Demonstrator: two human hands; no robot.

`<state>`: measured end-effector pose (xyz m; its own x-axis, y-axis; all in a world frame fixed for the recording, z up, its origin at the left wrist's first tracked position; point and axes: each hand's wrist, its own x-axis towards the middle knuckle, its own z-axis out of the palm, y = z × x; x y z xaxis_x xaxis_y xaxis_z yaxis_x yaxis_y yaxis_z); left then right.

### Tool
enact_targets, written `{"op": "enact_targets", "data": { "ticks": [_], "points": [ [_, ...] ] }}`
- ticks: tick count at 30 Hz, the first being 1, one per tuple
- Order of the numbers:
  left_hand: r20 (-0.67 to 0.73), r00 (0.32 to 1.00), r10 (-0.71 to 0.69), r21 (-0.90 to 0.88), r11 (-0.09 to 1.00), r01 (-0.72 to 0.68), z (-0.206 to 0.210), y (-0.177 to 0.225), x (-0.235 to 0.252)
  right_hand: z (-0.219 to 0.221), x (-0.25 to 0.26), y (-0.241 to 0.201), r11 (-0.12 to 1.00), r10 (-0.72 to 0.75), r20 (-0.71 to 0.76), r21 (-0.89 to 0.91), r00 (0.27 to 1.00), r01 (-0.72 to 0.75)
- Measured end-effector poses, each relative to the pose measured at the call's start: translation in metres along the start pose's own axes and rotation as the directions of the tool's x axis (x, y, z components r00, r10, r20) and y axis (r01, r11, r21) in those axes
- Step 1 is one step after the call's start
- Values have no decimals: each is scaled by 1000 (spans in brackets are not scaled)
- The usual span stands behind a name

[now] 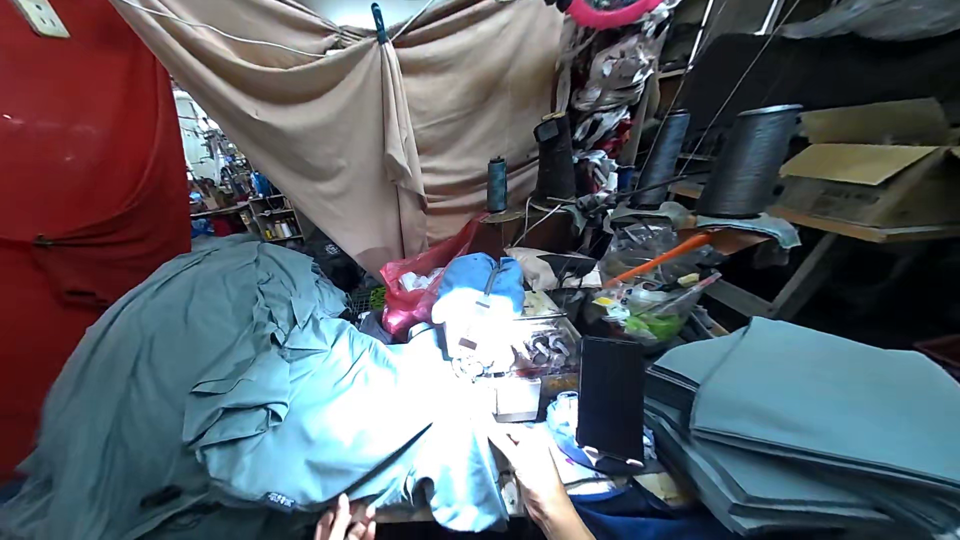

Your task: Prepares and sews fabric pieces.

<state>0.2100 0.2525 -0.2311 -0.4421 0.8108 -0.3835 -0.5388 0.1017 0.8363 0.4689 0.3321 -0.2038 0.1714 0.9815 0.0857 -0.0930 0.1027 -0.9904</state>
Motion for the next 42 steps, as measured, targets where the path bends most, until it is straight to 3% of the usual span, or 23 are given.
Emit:
{"op": "enact_targets", "data": {
  "ticks": [4,6,8,10,13,15,17,18,20,21,23,25,26,28,30,32,34,36,38,40,42],
  "points": [
    [-153,987,50,-43,997,-57,11,32,8,0,-9,4,1000,15,-41,-18,999,-16],
    [-161,975,153,-24,987,-159,19,52,0,-1,-13,9,999,-32,-69,-44,997,29],
    [-89,927,364,15,931,-364,32,87,-5,-5,-16,13,991,-92,-84,-108,992,83],
    [20,831,556,21,831,-557,48,136,0,-8,-18,17,983,-106,-69,-159,992,94],
    [209,721,661,76,724,-686,70,172,20,-8,-25,15,975,-78,-44,-214,996,67],
    [373,606,703,210,572,-793,83,151,25,-6,-29,8,971,-60,-51,-234,997,47],
    [529,379,759,254,284,-924,94,88,14,-5,-31,2,977,-81,-59,-202,995,68],
    [601,306,738,234,204,-951,98,51,-2,-3,-32,-4,984,-89,-56,-157,994,80],
    [736,239,634,200,134,-971,103,-13,-25,3,-34,-20,996,-87,-14,-25,996,86],
    [759,235,607,199,128,-972,107,-33,-28,6,-34,-28,996,-82,15,40,996,82],
    [732,371,572,270,257,-928,117,-41,-31,9,-33,-40,988,-111,47,116,993,105],
    [644,531,550,345,410,-844,128,-13,-27,8,-27,-42,984,-166,5,71,986,165],
    [614,551,565,370,410,-834,130,3,-23,6,-23,-37,982,-190,-36,-8,981,190],
    [554,541,633,454,315,-834,132,29,-16,3,-12,-20,969,-181,-100,-186,978,161],
    [512,504,696,500,236,-833,134,44,-7,3,-3,-5,963,-129,-83,-249,988,104],
    [520,494,697,449,269,-852,133,53,3,11,2,-1,966,-91,-55,-247,994,75],
    [588,573,571,374,436,-818,134,60,5,23,1,-6,978,-106,-51,-186,993,95],
    [721,648,243,430,576,-695,133,71,-4,30,-1,-11,985,-71,-62,-160,996,60],
    [791,612,-7,509,562,-652,131,68,-4,33,-2,-8,992,-24,-85,-129,996,12],
    [794,607,-28,537,500,-679,127,62,1,33,-3,-6,995,25,-106,-89,994,-35],
    [764,643,51,542,491,-683,125,62,3,30,-3,-3,997,10,-114,-80,993,-20]
  ]
}}
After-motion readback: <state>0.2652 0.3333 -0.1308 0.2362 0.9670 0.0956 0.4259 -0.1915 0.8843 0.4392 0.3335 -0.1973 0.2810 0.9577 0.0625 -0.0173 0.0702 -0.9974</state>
